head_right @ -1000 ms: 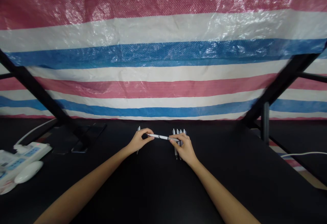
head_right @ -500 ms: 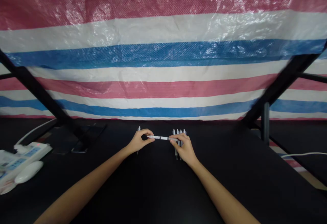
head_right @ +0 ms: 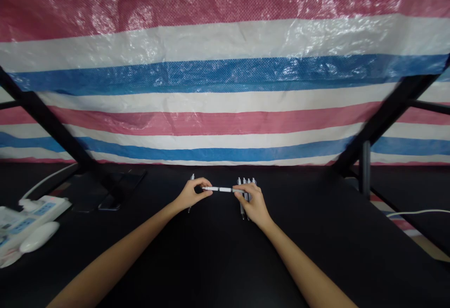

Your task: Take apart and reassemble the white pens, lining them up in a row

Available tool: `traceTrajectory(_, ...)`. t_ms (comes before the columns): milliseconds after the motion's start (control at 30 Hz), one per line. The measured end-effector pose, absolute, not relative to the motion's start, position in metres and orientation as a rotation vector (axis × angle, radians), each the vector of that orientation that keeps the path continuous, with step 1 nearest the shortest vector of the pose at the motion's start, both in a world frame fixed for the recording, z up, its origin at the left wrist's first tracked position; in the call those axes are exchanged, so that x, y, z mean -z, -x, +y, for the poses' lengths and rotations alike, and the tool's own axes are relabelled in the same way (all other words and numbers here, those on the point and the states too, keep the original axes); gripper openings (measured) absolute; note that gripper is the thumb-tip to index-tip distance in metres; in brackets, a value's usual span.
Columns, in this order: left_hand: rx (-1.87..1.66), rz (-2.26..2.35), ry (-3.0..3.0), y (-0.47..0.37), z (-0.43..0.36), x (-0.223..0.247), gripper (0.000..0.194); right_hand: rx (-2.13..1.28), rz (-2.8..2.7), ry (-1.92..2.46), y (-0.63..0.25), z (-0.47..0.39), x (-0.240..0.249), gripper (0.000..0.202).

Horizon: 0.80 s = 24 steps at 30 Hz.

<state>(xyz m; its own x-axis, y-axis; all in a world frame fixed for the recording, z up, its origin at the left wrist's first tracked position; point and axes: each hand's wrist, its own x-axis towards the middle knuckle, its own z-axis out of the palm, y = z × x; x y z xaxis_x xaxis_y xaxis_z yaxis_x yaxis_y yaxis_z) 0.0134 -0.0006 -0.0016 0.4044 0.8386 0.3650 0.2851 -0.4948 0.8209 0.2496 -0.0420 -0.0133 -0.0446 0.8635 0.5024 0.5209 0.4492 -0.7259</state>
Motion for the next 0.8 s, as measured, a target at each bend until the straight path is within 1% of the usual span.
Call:
traceTrajectory(100,-1.034,0.984,-2.007,-0.0134,-0.0007,0.001,0.015,-0.421,-1.731,1.19,-0.2496,-0.0411,0.0134,0.021)
traceTrajectory(233,-1.006,1.011,-2.062,-0.0134,-0.0007,0.0008,0.024,-0.415,-1.744,1.176,-0.2498,-0.0402,0.0145,0.021)
traceTrajectory(333,-1.039,1.007,-2.045,-0.0139,-0.0008,0.0024,0.018,-0.409,-1.734,1.177,-0.2498,-0.0401,0.015,0.021)
traceTrajectory(433,-1.109,0.98,-2.028,-0.0142,-0.0009,0.0037,0.035,-0.409,-1.72,1.181,-0.25,-0.0401,0.015,0.021)
traceTrajectory(467,-1.127,0.973,-2.037,-0.0142,-0.0009,0.0036,0.033,-0.41,-1.717,1.183,-0.2501,-0.0401,0.015,0.021)
traceTrajectory(600,-1.175,0.945,-2.091,-0.0139,0.0002,0.0025,0.011,-0.407,-1.725,1.194,-0.2507,-0.0397,0.0157,0.021)
traceTrajectory(667,-1.186,0.925,-2.103,-0.0138,0.0012,0.003,0.009,-0.401,-1.726,1.2,-0.2509,-0.0395,0.0162,0.021)
traceTrajectory(800,-1.212,0.903,-2.1,-0.0138,0.0032,0.006,0.012,-0.387,-1.721,1.207,-0.2512,-0.0391,0.0166,0.023)
